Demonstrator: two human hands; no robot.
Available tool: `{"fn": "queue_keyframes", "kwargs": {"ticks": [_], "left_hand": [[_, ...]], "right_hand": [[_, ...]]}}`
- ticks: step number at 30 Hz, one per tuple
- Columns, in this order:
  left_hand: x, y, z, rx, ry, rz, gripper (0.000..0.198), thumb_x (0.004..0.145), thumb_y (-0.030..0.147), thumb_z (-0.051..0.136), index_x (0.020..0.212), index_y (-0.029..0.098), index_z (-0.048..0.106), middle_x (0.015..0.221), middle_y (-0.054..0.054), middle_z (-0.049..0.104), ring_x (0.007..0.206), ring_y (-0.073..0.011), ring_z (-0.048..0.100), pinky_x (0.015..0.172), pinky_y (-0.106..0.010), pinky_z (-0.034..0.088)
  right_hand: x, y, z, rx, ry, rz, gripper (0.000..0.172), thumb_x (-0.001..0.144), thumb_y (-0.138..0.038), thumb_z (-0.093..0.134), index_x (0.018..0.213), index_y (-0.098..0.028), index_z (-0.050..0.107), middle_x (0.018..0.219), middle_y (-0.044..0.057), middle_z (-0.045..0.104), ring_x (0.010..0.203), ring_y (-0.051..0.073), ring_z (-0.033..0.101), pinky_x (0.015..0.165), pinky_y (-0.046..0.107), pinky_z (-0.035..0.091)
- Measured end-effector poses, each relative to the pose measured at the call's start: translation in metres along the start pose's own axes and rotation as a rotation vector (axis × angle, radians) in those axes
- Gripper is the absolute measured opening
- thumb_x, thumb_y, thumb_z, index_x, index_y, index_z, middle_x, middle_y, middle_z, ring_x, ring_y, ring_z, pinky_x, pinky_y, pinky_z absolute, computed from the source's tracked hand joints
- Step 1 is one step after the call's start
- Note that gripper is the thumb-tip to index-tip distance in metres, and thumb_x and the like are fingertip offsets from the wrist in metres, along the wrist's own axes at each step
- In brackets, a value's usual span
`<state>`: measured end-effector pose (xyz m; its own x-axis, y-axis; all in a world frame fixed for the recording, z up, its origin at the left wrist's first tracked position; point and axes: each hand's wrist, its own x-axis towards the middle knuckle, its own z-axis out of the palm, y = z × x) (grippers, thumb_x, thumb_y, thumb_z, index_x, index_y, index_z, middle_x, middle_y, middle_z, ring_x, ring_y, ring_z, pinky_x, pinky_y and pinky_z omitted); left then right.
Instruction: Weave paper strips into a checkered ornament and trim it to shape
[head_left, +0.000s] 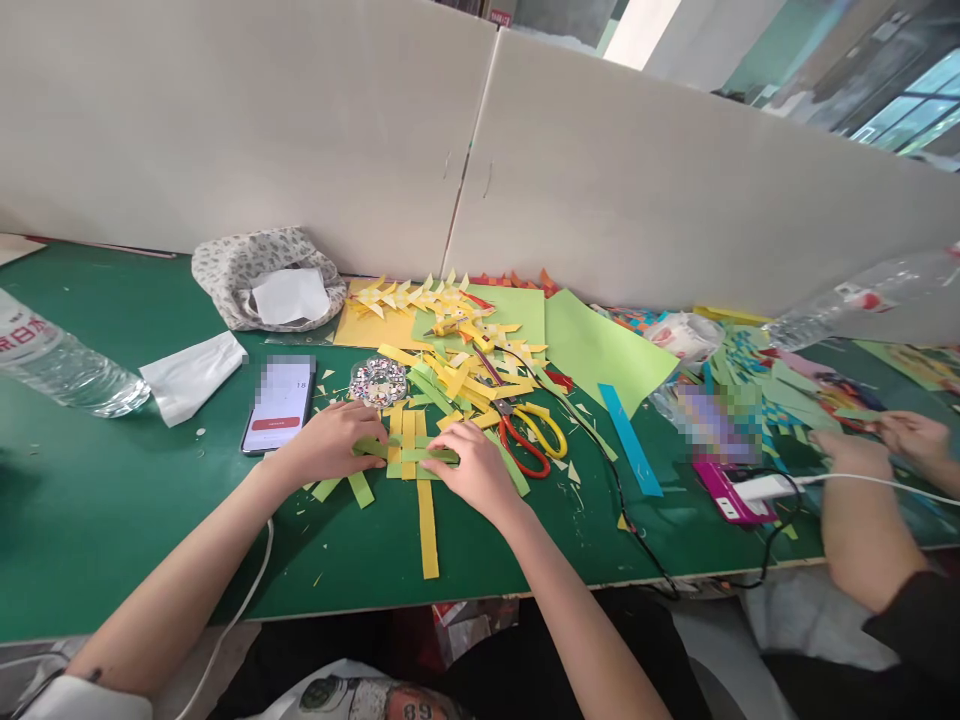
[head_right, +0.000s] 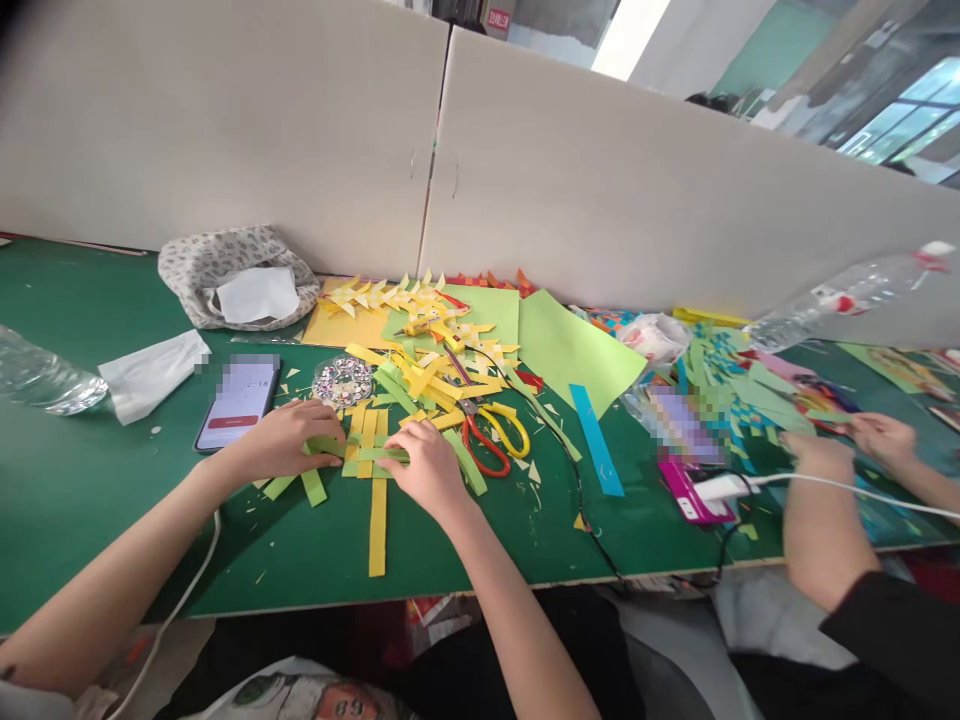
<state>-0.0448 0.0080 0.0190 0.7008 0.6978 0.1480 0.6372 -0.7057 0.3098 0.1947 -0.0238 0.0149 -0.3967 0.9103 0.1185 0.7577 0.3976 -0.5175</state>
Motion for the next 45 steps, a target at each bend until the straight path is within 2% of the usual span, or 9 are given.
{"fn": "queue_keyframes", "kwargs": {"ticks": [6,8,11,15,18,22,36,41,45], "left_hand": [[-0.004,-0.008,-0.005,0.035,-0.058,-0.008,0.024,0.064,0.005,0.047,0.065,0.022,0.063,0.079,-0.001,0.063,0.078,-0.0179,0.056,0.069,-0.031,0.042],[-0.004,-0.008,-0.008,0.065,-0.018,-0.02,0.025,0.061,0.002,0.044,0.059,0.02,0.06,0.076,-0.002,0.062,0.075,-0.018,0.056,0.066,-0.031,0.042],[-0.002,-0.003,-0.007,0.044,0.106,-0.015,0.026,0.067,0.003,0.041,0.068,0.02,0.061,0.079,-0.003,0.063,0.077,-0.018,0.056,0.068,-0.031,0.044],[0.002,0.01,0.004,0.047,0.173,-0.035,0.017,0.079,0.029,0.049,0.089,0.019,0.059,0.088,-0.006,0.062,0.084,-0.0213,0.055,0.073,-0.035,0.044],[0.002,0.015,0.013,0.07,0.123,-0.091,0.048,0.068,0.059,0.057,0.095,0.019,0.056,0.095,-0.007,0.06,0.09,-0.0254,0.054,0.077,-0.038,0.042],[0.0,0.014,0.016,0.057,0.073,-0.13,0.059,0.062,0.067,0.057,0.096,0.019,0.054,0.097,-0.007,0.058,0.093,-0.0265,0.053,0.078,-0.037,0.039],[0.001,0.018,0.011,-0.031,0.065,-0.105,0.05,0.066,0.059,0.06,0.097,0.02,0.055,0.097,-0.005,0.058,0.093,-0.0247,0.053,0.076,-0.036,0.041],[0.005,0.026,0.008,-0.101,0.069,-0.034,0.024,0.084,0.038,0.05,0.097,0.018,0.056,0.093,-0.006,0.058,0.088,-0.021,0.053,0.074,-0.033,0.043],[0.006,0.031,0.017,-0.146,0.02,0.05,0.016,0.087,0.026,0.045,0.095,0.018,0.056,0.091,-0.006,0.059,0.084,-0.0196,0.053,0.073,-0.032,0.043]], "right_hand": [[0.001,0.002,0.006,0.035,-0.055,0.037,0.012,0.075,-0.033,0.065,0.08,-0.023,0.063,0.082,0.005,0.061,0.084,0.021,0.055,0.065,0.033,0.045],[0.001,0.002,0.006,0.034,-0.048,0.04,0.012,0.074,-0.033,0.066,0.079,-0.023,0.063,0.083,0.004,0.061,0.085,0.021,0.055,0.065,0.033,0.045],[0.0,0.002,0.005,0.042,-0.033,0.026,0.012,0.076,-0.034,0.064,0.08,-0.023,0.063,0.083,0.005,0.061,0.084,0.021,0.056,0.066,0.033,0.045],[0.001,0.002,0.0,0.025,0.029,0.031,0.016,0.079,-0.037,0.059,0.085,-0.023,0.062,0.087,0.006,0.06,0.089,0.022,0.055,0.071,0.035,0.046],[0.002,0.002,-0.002,-0.025,0.037,0.045,0.027,0.076,-0.043,0.062,0.093,-0.023,0.061,0.092,0.006,0.059,0.094,0.024,0.054,0.075,0.037,0.046],[0.003,0.003,-0.001,-0.048,0.006,0.013,0.036,0.071,-0.048,0.065,0.097,-0.024,0.061,0.096,0.007,0.058,0.097,0.026,0.052,0.077,0.039,0.046],[0.004,0.002,0.0,-0.033,0.007,-0.059,0.035,0.071,-0.045,0.066,0.099,-0.024,0.061,0.101,0.007,0.058,0.099,0.025,0.051,0.083,0.039,0.044],[-0.001,0.008,-0.02,-0.001,-0.016,0.046,0.015,0.079,-0.039,0.059,0.078,-0.023,0.06,0.082,0.002,0.06,0.083,0.019,0.055,0.069,0.031,0.044],[-0.006,0.013,-0.025,-0.057,-0.154,0.111,0.023,0.07,-0.045,0.066,0.066,-0.023,0.058,0.07,0.0,0.058,0.072,0.018,0.053,0.057,0.028,0.039]]}}
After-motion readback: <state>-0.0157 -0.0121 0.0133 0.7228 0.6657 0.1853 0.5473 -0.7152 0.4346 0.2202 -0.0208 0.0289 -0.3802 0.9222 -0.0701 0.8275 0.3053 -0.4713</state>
